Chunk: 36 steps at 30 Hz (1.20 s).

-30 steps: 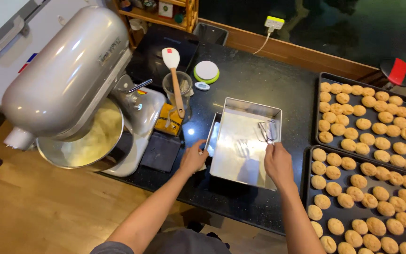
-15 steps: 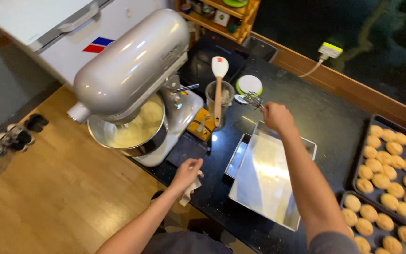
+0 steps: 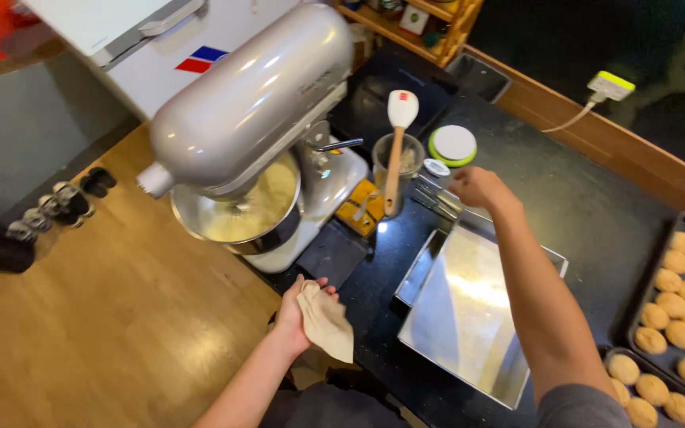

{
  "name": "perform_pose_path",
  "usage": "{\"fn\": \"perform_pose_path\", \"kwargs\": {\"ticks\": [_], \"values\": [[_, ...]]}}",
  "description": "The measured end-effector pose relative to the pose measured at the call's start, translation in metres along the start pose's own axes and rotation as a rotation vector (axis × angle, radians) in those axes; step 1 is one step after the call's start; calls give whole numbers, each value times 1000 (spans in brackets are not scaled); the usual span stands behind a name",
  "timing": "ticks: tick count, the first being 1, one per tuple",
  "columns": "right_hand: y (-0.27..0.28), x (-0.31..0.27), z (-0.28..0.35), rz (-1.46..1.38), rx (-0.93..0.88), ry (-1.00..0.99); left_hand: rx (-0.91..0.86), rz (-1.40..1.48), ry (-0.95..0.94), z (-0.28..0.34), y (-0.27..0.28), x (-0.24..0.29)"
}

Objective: Preparing and mixing batter using a stand mixer and retrieving ingredients from a chest freezer.

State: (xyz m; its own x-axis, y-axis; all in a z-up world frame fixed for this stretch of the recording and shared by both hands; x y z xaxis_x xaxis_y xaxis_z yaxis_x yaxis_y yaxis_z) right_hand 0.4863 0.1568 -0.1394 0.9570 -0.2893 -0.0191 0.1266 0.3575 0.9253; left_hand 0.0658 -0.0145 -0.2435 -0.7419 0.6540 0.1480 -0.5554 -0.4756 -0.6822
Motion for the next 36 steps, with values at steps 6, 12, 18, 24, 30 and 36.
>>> {"fn": "perform_pose_path", "kwargs": {"ticks": [6,12,18,24,30,36], "values": [[41,-71,137,-469,185,409,-145,58,21,-16,-99,-37],[9,-150,251,-707,-148,357,-355,54,-127,-6,-178,-44],[-1,-138,252,-789,145,207,-489,-100,-312,16,-175,-27],[-65,-172,247,-901,-9,175,-401,-670,-352,47,-116,4],[-136,-269,261,-1283,-229,150,-398,-1012,-157,72,-49,50],[-160,-402,263,-1539,-241,100,-359,-977,70,99,8,139]]}}
Point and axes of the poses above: each hand's wrist, its own z-axis away from the middle knuckle, its own y-axis out of the back of the hand, x = y × z, the point moved 10 cm from there along -z, towards the middle knuckle, and after that the axes turned 15 degrees about z, right-handed, at the moved point
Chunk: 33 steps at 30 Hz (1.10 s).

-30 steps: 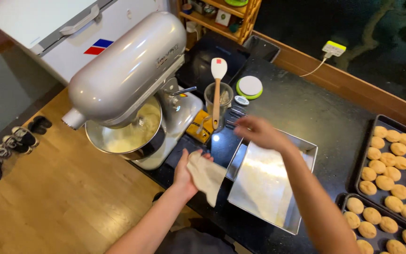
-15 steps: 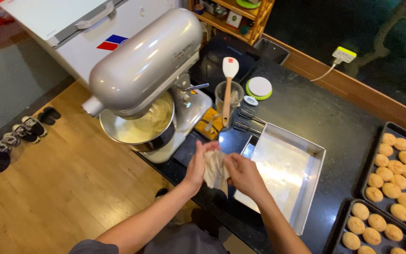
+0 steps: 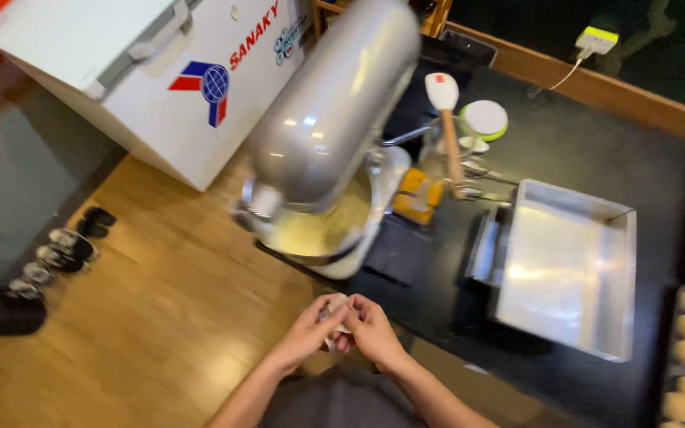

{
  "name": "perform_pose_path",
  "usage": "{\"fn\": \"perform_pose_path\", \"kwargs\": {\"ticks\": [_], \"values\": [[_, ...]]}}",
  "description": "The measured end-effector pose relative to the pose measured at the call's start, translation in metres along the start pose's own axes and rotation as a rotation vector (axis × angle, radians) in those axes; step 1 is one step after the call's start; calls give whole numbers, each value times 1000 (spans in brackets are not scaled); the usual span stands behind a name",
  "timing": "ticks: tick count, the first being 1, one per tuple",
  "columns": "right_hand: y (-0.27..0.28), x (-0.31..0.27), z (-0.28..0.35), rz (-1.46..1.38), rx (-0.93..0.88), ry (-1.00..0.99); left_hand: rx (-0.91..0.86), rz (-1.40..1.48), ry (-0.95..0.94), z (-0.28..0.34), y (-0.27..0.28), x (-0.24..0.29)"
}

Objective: Preparing and mixing batter using a stand mixer and retrieving ingredients from a chest freezer.

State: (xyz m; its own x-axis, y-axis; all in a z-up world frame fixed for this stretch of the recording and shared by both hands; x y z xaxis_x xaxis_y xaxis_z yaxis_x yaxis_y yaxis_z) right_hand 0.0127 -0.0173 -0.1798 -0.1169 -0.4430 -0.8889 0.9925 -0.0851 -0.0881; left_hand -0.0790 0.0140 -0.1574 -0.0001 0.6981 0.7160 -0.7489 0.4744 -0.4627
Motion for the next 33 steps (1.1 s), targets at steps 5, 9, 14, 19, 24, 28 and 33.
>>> {"fn": "perform_pose_path", "kwargs": {"ticks": [5,9,14,19,24,28,33], "values": [[-124,12,-72,-59,43,-74,-33,-117,-168,35,133,55],[-211,-46,-130,-51,45,-91,-12,-91,-266,48,229,122],[-259,-156,-218,-44,165,49,420,-216,-825,16,383,244],[-266,-209,-365,-165,242,200,483,151,-784,8,443,379],[-281,-230,-557,-257,263,184,524,124,-870,1,565,456],[-318,-251,-668,-143,229,14,828,295,-557,23,694,454],[-334,-280,-817,-26,167,-115,946,412,-504,45,769,499]]}}
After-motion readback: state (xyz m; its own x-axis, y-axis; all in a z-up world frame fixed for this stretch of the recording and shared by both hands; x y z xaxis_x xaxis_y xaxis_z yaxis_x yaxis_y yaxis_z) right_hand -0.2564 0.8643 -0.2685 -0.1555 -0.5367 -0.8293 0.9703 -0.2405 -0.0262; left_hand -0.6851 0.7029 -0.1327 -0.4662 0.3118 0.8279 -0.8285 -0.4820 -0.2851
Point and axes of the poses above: each hand's wrist, its own z-axis away from the middle knuckle, its own y-axis out of the back of the hand, x = y × z, the point moved 10 cm from there along -z, towards the middle knuckle, and after that the axes turned 15 degrees about z, right-handed, at the moved point
